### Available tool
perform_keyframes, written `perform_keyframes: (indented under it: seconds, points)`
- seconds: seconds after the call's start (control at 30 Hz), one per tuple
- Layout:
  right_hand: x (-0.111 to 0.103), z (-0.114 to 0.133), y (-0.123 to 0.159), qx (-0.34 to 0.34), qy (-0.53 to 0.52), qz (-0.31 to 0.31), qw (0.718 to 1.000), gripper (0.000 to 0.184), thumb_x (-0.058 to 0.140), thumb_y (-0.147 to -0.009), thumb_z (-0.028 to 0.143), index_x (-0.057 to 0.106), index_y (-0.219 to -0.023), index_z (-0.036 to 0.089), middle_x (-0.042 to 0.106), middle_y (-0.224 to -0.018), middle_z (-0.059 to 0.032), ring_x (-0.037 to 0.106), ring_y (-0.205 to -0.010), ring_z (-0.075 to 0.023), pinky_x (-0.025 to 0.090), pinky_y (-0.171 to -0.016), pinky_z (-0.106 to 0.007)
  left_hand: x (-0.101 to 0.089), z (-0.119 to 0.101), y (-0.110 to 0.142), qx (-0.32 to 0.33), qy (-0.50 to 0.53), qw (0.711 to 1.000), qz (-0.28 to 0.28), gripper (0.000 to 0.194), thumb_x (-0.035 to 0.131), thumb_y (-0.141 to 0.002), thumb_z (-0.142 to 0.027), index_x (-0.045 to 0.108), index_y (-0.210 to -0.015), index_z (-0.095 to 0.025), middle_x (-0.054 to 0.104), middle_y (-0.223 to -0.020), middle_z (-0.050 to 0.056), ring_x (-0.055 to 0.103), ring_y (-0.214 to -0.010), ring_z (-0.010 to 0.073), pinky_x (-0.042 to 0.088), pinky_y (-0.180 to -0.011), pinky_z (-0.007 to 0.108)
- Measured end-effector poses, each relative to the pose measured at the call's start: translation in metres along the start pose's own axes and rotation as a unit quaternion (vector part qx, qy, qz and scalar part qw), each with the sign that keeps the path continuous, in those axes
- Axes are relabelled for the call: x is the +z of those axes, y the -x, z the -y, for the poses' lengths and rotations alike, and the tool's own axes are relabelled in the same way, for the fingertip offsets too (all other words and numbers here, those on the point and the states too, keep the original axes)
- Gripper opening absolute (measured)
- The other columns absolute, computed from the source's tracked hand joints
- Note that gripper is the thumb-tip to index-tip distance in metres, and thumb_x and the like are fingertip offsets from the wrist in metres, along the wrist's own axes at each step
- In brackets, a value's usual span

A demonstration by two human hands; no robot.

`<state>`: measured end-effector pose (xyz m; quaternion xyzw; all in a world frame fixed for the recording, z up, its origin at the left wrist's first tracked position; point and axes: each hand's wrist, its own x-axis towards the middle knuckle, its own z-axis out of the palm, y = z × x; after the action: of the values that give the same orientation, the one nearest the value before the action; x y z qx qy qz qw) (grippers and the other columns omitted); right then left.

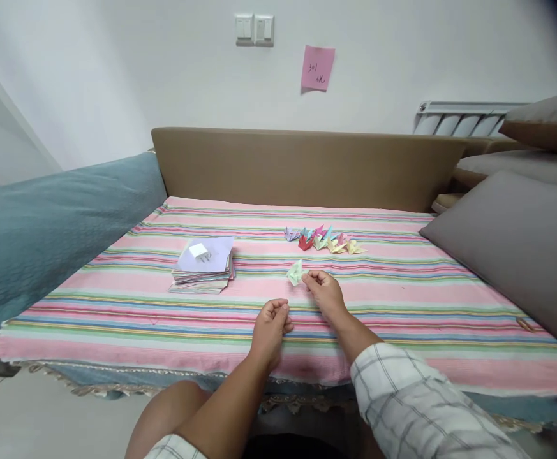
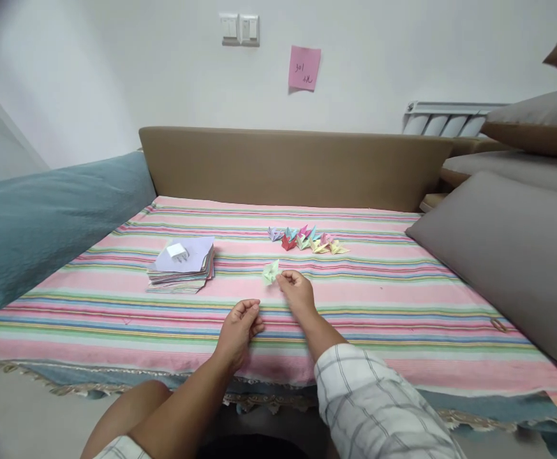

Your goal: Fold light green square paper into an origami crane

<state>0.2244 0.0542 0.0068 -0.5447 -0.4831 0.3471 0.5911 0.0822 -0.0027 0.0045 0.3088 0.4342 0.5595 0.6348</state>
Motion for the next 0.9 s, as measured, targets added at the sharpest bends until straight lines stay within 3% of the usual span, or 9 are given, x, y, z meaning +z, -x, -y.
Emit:
perform_keyframes:
  seconds: [0.2,0.5,0.9]
  points:
    - [0.013,-0.003,-0.056,-0.004,0.058,-0.010,0.998,0.030,0.064,-0.062,0.047,0.064,-0.067,0.017,0.056,-0.052,0.0026,0.047,-0.051,-0.0123,0.036,-0.054,-0.025,-0.003,0.001,-0.002,-0.031,0.002,1.000,0.005,0.042,0.079,-0.055,-0.042,0.059,-0.081,-0.015,0.051,-0.056,-0.005,0.049,-0.050,0.0067,0.046,-0.052,0.020]
    - [0.041,-0.030,-0.107,0.007,0.138,-0.047,0.989,0.030,0.059,-0.063,0.045,0.069,-0.071,0.018,0.067,-0.066,-0.0023,0.058,-0.063,-0.0183,0.040,-0.057,-0.027,-0.004,0.002,-0.007,-0.063,-0.004,0.998,0.029,0.040,0.079,-0.053,-0.044,0.058,-0.074,-0.016,0.048,-0.052,-0.006,0.045,-0.049,0.0069,0.043,-0.053,0.021]
    - [0.050,-0.037,-0.131,0.028,0.190,-0.087,0.978,0.029,0.054,-0.066,0.044,0.069,-0.070,0.020,0.068,-0.068,-0.0040,0.059,-0.067,-0.0207,0.040,-0.061,-0.029,-0.008,0.005,-0.008,-0.064,-0.031,0.996,0.044,0.036,0.076,-0.059,-0.044,0.060,-0.075,-0.016,0.050,-0.056,-0.004,0.046,-0.051,0.0078,0.043,-0.055,0.023]
